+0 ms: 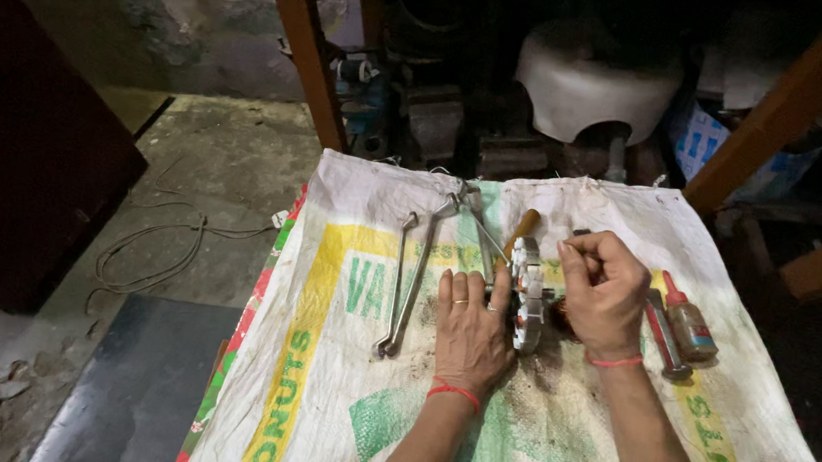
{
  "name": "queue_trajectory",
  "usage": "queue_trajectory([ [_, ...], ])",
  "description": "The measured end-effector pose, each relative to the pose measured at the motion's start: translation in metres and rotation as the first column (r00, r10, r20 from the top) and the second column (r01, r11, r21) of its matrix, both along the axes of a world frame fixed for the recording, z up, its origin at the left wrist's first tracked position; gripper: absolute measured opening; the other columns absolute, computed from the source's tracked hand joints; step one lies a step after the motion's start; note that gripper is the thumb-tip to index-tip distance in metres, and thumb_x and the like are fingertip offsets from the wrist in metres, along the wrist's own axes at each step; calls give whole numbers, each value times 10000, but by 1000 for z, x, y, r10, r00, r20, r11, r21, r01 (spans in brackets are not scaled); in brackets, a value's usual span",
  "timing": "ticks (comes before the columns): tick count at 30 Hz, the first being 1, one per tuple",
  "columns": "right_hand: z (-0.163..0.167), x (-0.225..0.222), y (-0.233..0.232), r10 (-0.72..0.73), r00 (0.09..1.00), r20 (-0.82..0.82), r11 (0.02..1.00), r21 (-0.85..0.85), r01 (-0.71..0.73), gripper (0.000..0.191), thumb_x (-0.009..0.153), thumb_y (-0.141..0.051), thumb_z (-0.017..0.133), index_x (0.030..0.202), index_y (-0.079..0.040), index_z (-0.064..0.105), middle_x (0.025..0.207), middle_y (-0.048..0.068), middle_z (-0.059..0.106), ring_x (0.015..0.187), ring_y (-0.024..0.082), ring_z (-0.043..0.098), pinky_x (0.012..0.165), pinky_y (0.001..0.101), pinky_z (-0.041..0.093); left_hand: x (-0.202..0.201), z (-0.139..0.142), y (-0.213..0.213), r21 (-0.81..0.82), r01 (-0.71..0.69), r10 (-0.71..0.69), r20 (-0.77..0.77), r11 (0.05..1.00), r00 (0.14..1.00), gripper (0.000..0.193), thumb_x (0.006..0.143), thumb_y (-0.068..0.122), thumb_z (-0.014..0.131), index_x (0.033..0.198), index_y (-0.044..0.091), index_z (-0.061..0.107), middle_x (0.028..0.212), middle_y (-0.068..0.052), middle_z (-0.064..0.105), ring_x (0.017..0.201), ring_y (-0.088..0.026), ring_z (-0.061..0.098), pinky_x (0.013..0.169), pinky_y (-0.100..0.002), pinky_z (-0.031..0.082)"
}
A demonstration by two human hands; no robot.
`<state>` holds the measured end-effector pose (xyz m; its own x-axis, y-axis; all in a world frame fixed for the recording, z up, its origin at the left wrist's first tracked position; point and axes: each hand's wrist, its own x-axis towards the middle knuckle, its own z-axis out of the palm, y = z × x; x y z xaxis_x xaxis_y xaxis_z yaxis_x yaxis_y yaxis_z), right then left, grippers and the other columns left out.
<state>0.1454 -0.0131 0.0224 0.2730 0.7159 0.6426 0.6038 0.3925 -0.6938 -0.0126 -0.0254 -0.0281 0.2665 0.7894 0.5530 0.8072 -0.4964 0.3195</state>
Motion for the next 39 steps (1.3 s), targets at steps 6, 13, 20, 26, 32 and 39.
queue_trajectory([
  [6, 18, 2, -14, 151, 985, 81, 987, -58, -147, 99, 926, -72, 765, 874, -11, 706, 621, -16, 545, 517, 60, 414, 434, 252, 302, 1, -2, 1, 1, -9, 9, 1, 1000, 1000, 709, 857, 231, 610, 1502, 22, 406, 1230, -244, 560, 1251, -432, 479, 1195, -553, 233],
  [13, 22, -12, -9, -22, 978, 209, 989, 146, -9, 175, 914, -79, 821, 837, -21, 675, 694, -3, 579, 587, 44, 467, 502, 239, 344, -1, 3, -1, -12, -2, 2, 4, 1000, 1000, 689, 870, 239, 614, 1491, 21, 413, 1209, -241, 559, 1241, -425, 483, 1201, -550, 242],
  [20, 20, -1, -19, 89, 995, 33, 994, 52, -91, 128, 907, -38, 805, 862, -14, 687, 630, -48, 469, 573, 37, 378, 501, 225, 295, -1, 3, -1, -9, -6, 6, -11, 1000, 1000, 745, 815, 239, 641, 1487, 17, 410, 1225, -251, 555, 1238, -433, 477, 1185, -553, 238],
  [26, 21, -2, -22, 122, 992, -22, 991, 66, -120, 128, 927, -38, 801, 885, -11, 683, 627, -75, 429, 576, 23, 333, 518, 218, 263, -1, -1, 1, -14, -8, 7, -25, 1000, 1000, 735, 836, 245, 647, 1495, 25, 408, 1241, -248, 556, 1252, -432, 475, 1199, -552, 234],
  [32, 18, 4, -20, 169, 984, -60, 983, 84, -164, 109, 940, -20, 780, 896, -5, 681, 642, -93, 456, 583, 6, 367, 508, 199, 296, -1, -2, 2, -6, -10, 10, -21, 1000, 1000, 742, 802, 247, 650, 1471, 25, 417, 1228, -260, 551, 1233, -436, 474, 1182, -549, 231],
  [39, 12, -9, -12, 85, 993, -83, 995, 59, -80, 112, 939, -22, 783, 900, -9, 679, 622, -92, 453, 561, 8, 360, 489, 202, 280, -1, -1, 0, -4, -21, 20, -38, 1000, 999, 707, 847, 216, 644, 1495, 38, 421, 1232, -228, 559, 1245, -415, 485, 1213, -541, 237],
])
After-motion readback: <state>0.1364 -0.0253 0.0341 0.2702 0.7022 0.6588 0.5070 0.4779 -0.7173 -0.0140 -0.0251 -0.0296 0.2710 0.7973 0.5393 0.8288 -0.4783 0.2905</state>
